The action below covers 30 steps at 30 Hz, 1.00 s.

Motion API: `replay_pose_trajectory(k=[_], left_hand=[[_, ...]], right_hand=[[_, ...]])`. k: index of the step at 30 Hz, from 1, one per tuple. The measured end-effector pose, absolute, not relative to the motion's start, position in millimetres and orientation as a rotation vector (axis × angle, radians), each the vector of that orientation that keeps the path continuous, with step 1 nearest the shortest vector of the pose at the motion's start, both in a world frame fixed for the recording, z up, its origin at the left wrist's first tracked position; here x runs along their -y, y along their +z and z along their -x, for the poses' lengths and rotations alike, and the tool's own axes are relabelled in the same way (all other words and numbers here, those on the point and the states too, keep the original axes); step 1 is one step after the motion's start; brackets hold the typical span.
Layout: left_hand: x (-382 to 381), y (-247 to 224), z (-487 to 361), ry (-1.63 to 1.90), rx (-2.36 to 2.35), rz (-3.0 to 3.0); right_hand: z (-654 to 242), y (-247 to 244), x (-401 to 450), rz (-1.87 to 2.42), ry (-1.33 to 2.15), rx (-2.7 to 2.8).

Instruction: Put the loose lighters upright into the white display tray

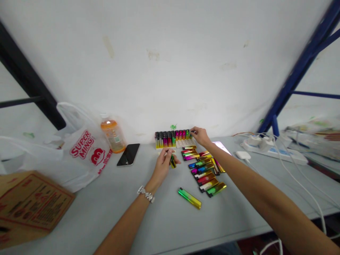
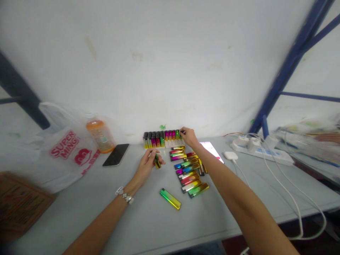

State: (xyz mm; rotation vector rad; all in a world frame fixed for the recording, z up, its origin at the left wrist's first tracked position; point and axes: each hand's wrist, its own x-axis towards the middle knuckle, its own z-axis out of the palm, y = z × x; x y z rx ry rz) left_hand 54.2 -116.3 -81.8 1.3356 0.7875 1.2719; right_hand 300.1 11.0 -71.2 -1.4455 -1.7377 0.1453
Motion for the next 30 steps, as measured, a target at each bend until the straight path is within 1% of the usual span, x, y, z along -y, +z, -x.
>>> replay_pose_trajectory(k=[3, 11, 16, 22, 30], left_hand=[[122, -77, -59, 1.252, -0.802, -1.282], [130, -66, -60, 1.188, -0.900, -1.178], [130, -67, -63, 1.175, -0.995, -1.196], [131, -68, -65, 1.213, -1.044, -1.225], [127, -71, -63, 1.185, -1.034, -1.213]], right_hand=[[-300, -70, -12, 1.502, 0.063, 1.776], [-291, -76, 21, 1.776, -0.353, 1.854], [-286, -74, 34, 1.889, -0.493, 1.975], [-285, -77, 38, 1.934, -0.539, 2.066], [-284, -72, 19, 1.841, -0.375, 1.948]])
